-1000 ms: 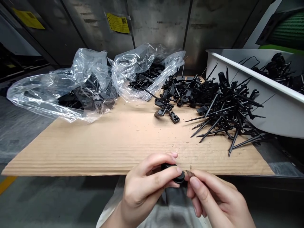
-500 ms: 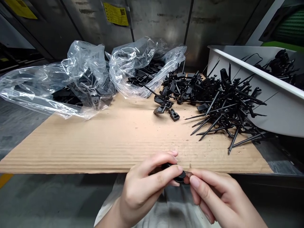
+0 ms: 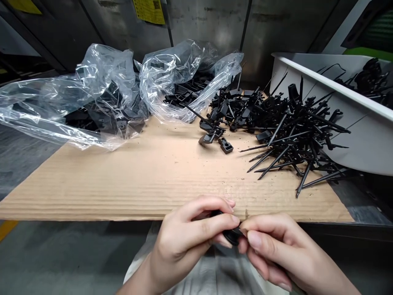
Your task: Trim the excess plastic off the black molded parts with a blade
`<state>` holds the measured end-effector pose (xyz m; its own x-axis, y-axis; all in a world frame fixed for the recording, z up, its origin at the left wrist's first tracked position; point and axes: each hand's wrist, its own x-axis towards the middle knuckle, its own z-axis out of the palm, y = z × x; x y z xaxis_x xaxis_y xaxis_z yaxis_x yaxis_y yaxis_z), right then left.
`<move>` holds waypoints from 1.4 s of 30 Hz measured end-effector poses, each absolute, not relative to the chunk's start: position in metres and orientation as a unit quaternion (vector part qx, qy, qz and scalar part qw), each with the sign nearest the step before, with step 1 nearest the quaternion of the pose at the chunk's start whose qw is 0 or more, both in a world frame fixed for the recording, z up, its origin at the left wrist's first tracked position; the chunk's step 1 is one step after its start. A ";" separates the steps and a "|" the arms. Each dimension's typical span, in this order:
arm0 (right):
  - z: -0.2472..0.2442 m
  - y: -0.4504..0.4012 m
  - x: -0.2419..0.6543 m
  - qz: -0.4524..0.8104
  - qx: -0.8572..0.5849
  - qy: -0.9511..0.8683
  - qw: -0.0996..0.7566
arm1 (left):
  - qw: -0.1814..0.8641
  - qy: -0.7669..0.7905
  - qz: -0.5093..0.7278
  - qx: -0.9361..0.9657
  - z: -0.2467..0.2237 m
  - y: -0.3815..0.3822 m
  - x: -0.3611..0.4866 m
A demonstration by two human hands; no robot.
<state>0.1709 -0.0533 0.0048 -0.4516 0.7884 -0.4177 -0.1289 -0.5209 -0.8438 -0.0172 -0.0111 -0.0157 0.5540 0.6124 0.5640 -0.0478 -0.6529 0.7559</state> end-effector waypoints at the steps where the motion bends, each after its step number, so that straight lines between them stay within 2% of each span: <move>1: 0.005 -0.052 0.172 0.773 -0.413 -0.379 0.298 | 0.383 0.175 0.438 0.794 -0.015 -0.011 -0.017; 6: 0.005 -0.055 0.176 0.798 -0.360 -0.410 0.257 | 0.363 0.210 0.448 0.790 -0.013 -0.011 -0.012; 11: 0.007 -0.067 0.175 0.731 -0.419 -0.446 0.304 | 0.348 0.220 0.458 0.788 -0.009 -0.011 -0.009; 13: 0.005 -0.073 0.173 0.610 -0.471 -0.516 0.375 | 0.346 0.239 0.456 0.784 -0.007 -0.011 -0.010; 15: 0.001 -0.077 0.170 0.415 -0.510 -0.597 0.460 | 0.353 0.264 0.449 0.777 -0.006 -0.013 -0.011; 17: -0.002 -0.079 0.166 0.266 -0.522 -0.654 0.479 | 0.362 0.278 0.443 0.771 -0.006 -0.014 -0.011; 18: -0.004 -0.079 0.165 0.231 -0.519 -0.678 0.466 | 0.367 0.280 0.441 0.770 -0.006 -0.015 -0.011; 21: -0.007 -0.078 0.162 0.193 -0.508 -0.724 0.425 | 0.373 0.264 0.444 0.771 -0.006 -0.015 -0.010; 28: -0.011 -0.074 0.157 0.125 -0.503 -0.742 0.426 | 0.376 0.234 0.438 0.783 -0.003 -0.013 -0.008; 33: -0.014 -0.073 0.151 0.049 -0.509 -0.726 0.459 | 0.387 0.227 0.422 0.788 -0.003 -0.010 -0.009; 42: -0.021 -0.072 0.143 0.013 -0.532 -0.687 0.494 | 0.392 0.225 0.428 0.783 -0.004 -0.011 -0.012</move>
<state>0.1428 -0.0719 -0.0206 0.0544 0.7443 0.6656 0.7184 0.4338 -0.5438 -0.0116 -0.0115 -0.0036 0.5321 0.6877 0.4940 0.0163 -0.5916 0.8061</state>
